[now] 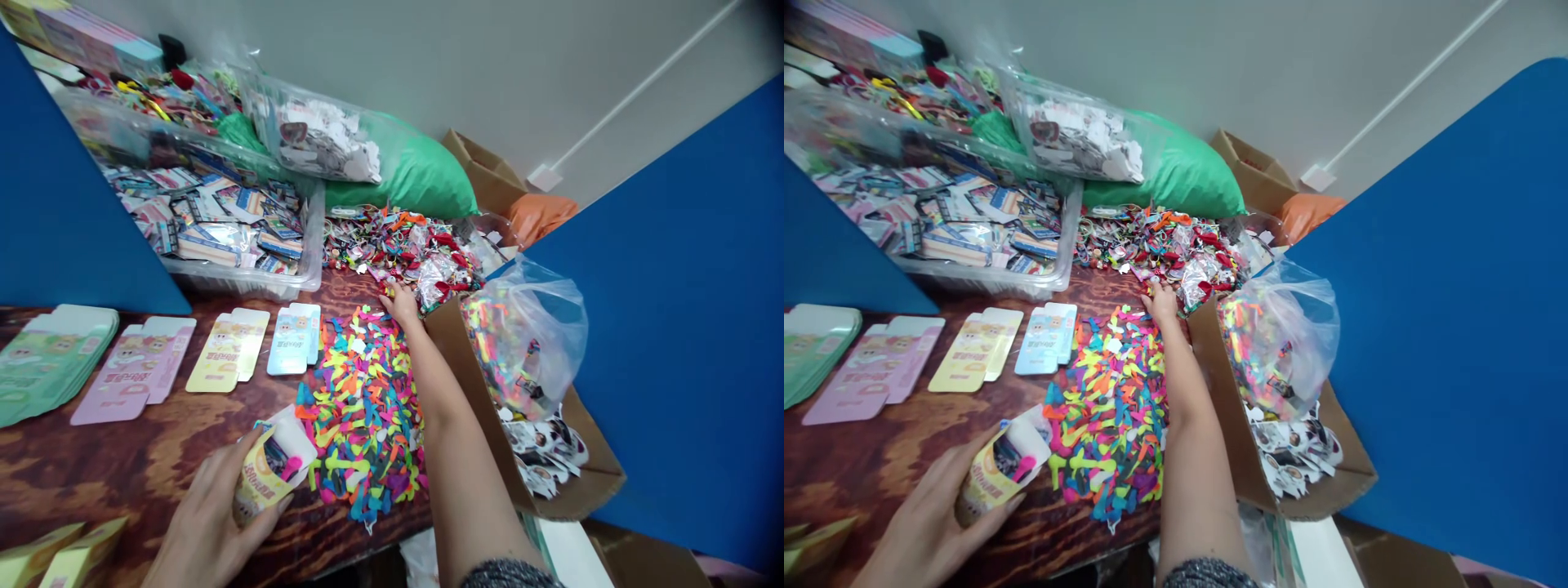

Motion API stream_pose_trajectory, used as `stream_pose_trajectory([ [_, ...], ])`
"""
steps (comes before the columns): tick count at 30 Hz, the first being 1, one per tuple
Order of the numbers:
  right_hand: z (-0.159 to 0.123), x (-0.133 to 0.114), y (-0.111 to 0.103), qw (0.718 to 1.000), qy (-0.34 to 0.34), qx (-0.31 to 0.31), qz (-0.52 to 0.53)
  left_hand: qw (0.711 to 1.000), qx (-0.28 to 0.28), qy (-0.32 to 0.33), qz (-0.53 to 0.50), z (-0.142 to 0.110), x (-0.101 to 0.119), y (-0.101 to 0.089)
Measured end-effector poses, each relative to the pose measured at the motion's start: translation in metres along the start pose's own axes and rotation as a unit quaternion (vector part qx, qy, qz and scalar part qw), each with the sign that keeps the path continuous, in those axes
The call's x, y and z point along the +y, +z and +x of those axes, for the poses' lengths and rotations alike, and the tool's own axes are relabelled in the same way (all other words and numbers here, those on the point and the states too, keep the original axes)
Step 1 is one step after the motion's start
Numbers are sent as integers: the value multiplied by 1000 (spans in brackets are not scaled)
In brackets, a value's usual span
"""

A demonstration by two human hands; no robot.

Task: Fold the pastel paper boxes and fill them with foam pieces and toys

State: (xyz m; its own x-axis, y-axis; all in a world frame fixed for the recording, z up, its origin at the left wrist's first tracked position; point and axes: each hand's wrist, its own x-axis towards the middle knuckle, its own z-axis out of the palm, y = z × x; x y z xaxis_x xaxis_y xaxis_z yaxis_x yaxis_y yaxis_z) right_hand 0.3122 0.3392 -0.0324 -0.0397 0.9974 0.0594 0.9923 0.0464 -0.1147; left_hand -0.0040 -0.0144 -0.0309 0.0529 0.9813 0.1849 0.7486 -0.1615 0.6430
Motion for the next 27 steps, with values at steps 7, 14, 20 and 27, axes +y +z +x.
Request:
stream_pose_trajectory([
  [7,20,-4,3,999,-29,8,-15,1000,1,-4,5,-3,-1,0],
  [14,31,6,6,995,-98,-14,-32,1000,18,19,6,4,7,-5],
  [20,31,9,8,988,-145,-31,-45,999,26,28,11,5,9,-6],
  [27,27,-2,9,983,-149,-46,-95,1000,6,10,21,0,5,1],
])
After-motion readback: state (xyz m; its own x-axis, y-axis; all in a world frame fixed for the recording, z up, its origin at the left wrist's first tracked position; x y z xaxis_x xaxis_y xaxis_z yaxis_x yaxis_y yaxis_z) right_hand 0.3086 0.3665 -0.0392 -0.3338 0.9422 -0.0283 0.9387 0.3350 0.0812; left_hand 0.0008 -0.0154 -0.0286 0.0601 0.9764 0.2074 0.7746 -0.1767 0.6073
